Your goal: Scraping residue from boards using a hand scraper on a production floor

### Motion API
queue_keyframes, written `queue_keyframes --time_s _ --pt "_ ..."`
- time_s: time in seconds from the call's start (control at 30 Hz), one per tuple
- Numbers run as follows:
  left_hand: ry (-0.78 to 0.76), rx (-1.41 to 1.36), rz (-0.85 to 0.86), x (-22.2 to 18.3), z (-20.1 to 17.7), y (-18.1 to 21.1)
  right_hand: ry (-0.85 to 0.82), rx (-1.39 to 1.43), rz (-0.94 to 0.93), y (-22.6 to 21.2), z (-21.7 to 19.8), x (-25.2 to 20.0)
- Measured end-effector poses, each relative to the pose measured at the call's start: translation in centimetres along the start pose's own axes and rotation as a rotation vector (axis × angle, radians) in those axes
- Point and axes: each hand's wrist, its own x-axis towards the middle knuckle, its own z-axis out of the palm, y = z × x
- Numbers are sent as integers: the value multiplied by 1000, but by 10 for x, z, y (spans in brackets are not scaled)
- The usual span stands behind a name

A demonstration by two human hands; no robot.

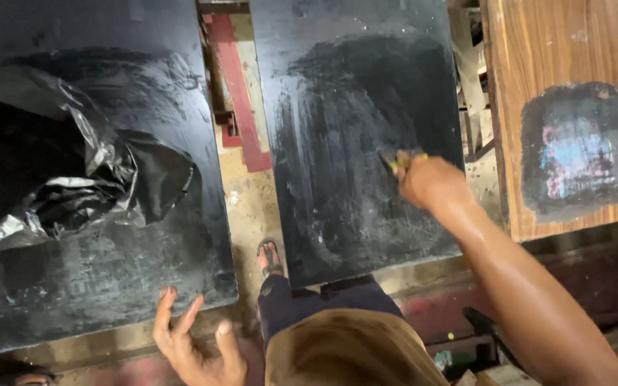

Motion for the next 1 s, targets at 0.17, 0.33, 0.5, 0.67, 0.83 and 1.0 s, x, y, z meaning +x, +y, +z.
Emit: queue_keyframes --time_s 0.17,0.33,0.5,0.67,0.83,1.0 --pt "-32 17 -8 -3 -2 0 59 31 -13 3 12 -12" --pt "44 -66 28 1 16 7 138 69 -93 8 13 -7" --pt "12 -117 68 7 24 5 -17 15 -23 -3 12 6" --pt "-42 -89 71 5 22 11 55 17 -40 -10 10 -24" --pt "-110 -112 59 -1 20 8 137 -29 -112 -1 17 -3" --pt "-87 -97 2 0 28 4 -41 -57 -54 -23 -8 -22"
